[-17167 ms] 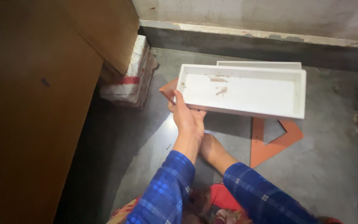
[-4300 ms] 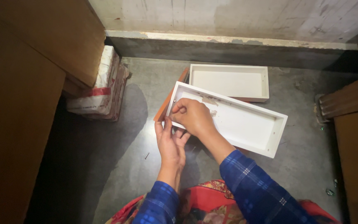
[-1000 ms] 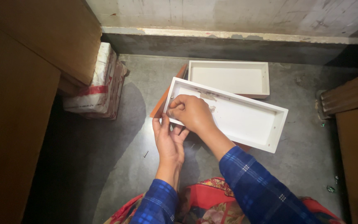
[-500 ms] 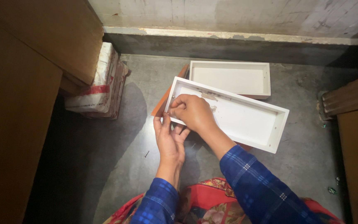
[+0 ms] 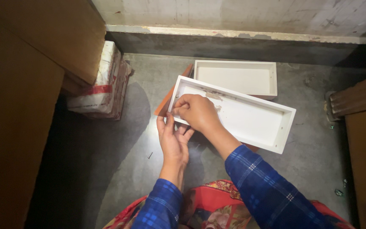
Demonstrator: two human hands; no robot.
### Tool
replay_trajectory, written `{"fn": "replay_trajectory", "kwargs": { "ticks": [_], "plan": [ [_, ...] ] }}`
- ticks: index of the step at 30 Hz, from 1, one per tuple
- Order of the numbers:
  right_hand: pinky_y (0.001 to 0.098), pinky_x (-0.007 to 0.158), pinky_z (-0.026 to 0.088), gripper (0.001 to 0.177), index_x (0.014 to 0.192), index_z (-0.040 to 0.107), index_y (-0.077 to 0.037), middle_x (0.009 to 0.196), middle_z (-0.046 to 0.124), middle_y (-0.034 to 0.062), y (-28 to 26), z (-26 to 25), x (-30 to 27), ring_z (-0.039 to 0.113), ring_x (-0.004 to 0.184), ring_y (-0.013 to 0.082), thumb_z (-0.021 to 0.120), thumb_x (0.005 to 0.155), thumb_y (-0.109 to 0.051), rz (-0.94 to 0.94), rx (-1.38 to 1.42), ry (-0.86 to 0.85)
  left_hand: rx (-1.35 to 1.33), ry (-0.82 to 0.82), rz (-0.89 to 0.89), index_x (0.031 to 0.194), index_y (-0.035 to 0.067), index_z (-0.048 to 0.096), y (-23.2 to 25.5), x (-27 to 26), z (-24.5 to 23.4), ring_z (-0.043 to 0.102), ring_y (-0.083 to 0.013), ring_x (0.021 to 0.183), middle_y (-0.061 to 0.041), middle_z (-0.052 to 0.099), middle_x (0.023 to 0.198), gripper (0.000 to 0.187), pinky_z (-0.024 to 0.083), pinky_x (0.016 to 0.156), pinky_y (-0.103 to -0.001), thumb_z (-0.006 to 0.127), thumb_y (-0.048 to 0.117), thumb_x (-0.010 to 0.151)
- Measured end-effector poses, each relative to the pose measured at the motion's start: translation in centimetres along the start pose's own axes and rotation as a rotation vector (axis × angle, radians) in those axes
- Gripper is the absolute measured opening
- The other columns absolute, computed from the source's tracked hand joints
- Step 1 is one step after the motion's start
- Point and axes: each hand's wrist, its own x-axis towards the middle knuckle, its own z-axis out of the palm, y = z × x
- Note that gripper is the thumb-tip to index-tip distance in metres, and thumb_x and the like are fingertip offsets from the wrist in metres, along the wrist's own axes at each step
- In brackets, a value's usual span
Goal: The person assembles a small white drawer unit by attaching orange triangular side panels using screws. They align the panels, insert screws, and tighten them by hand to secure the components together.
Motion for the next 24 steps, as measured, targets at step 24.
{"fn": "replay_trajectory", "kwargs": {
  "ticks": [24],
  "plan": [
    [0.0404, 0.075, 0.056, 0.023, 0.084, 0.080, -0.017, 0.079, 0.077, 0.0074, -0.5, 1.6, 3.0, 0.074, 0.078, 0.0275, 0.073, 0.082, -0.039, -0.123, -0.246, -0.013, 0.119, -0.014, 0.051, 0.139, 0.017, 0.040, 0.6, 2.6, -0.9, 0.071, -0.0303, 0.103, -0.013, 0.056, 0.134, 0.044, 0.061, 0.078, -0.042, 0.052, 0.038, 0.102]
  ]
}}
